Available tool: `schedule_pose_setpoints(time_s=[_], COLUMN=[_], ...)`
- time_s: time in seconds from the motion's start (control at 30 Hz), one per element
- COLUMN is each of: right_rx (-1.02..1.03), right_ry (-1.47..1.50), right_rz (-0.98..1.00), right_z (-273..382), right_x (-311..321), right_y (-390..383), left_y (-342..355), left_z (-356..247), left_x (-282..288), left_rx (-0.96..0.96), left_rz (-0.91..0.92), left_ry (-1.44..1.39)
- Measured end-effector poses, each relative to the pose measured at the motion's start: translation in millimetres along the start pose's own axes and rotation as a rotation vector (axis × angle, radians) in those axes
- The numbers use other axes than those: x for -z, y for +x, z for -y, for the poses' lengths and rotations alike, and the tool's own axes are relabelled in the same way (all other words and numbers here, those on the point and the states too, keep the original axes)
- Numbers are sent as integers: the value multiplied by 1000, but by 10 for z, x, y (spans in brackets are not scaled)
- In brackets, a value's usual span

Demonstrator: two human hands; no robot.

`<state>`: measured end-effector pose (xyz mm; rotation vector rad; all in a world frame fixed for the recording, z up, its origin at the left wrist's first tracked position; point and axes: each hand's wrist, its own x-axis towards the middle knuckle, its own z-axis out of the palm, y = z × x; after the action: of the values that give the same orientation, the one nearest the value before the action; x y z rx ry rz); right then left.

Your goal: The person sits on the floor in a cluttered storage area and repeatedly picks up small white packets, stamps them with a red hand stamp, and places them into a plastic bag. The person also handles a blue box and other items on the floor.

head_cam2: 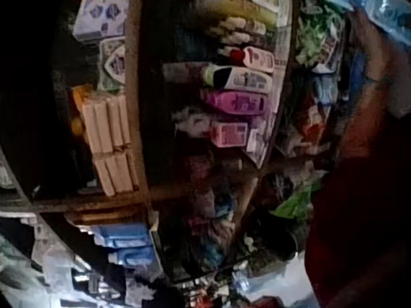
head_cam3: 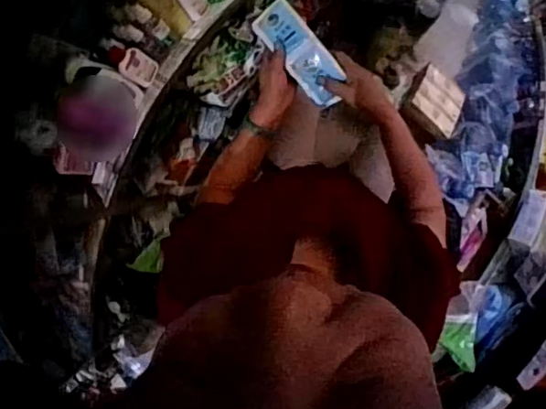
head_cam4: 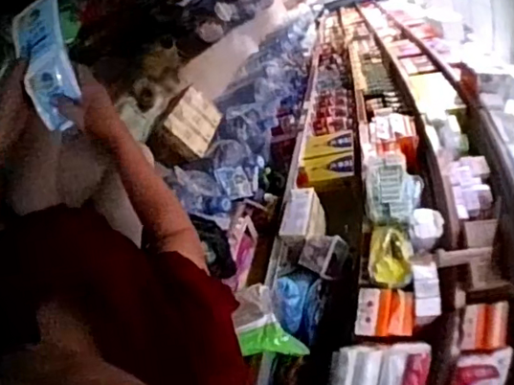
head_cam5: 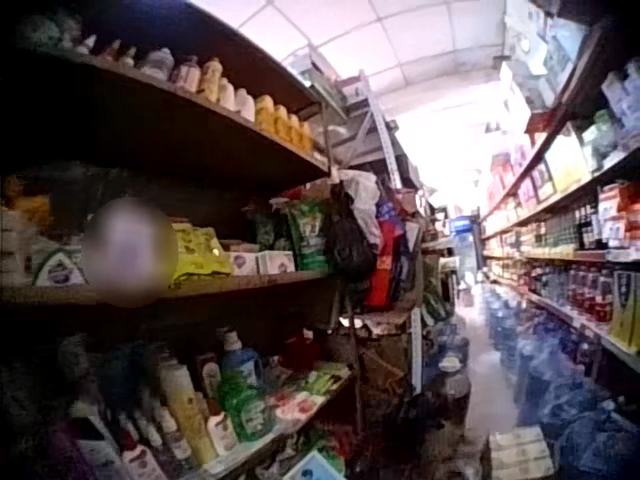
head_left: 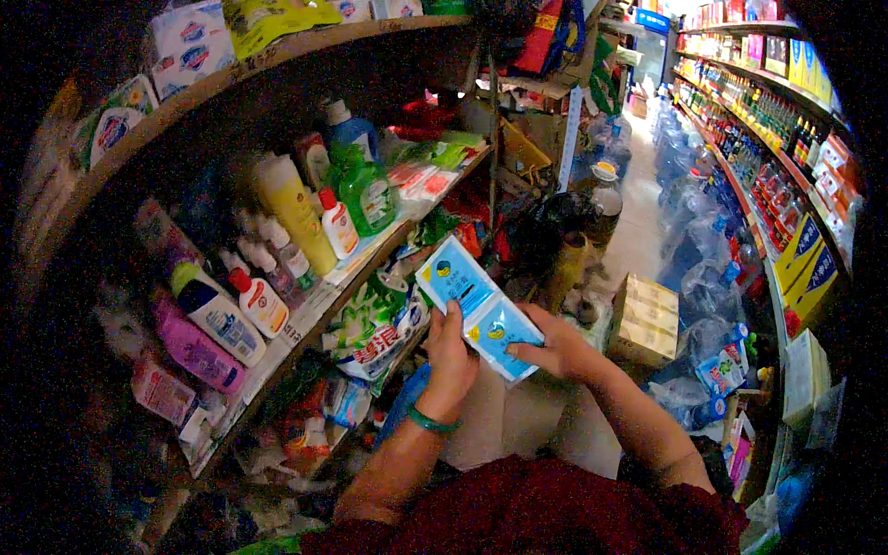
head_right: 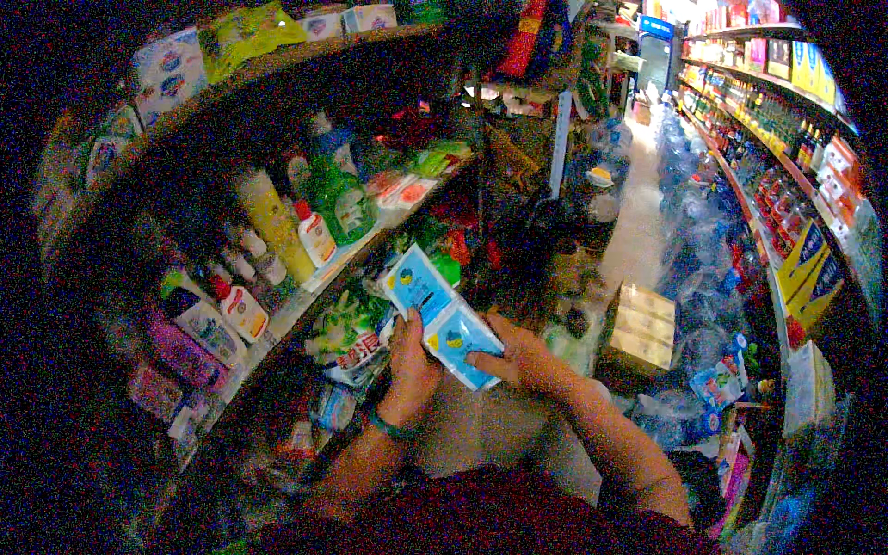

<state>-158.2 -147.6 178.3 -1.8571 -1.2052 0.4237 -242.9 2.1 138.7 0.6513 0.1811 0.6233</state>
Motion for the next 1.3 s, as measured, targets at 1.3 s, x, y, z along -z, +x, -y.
schedule_pose_setpoints(time_s=[1.3], right_rx=[-61], right_ry=[-423], right_rz=[44], right_z=[4], right_x=[1122], right_y=[3946], left_y=[1250], left_z=[2609], left_x=[860], left_rx=[389], left_rz=[36], left_ry=[338])
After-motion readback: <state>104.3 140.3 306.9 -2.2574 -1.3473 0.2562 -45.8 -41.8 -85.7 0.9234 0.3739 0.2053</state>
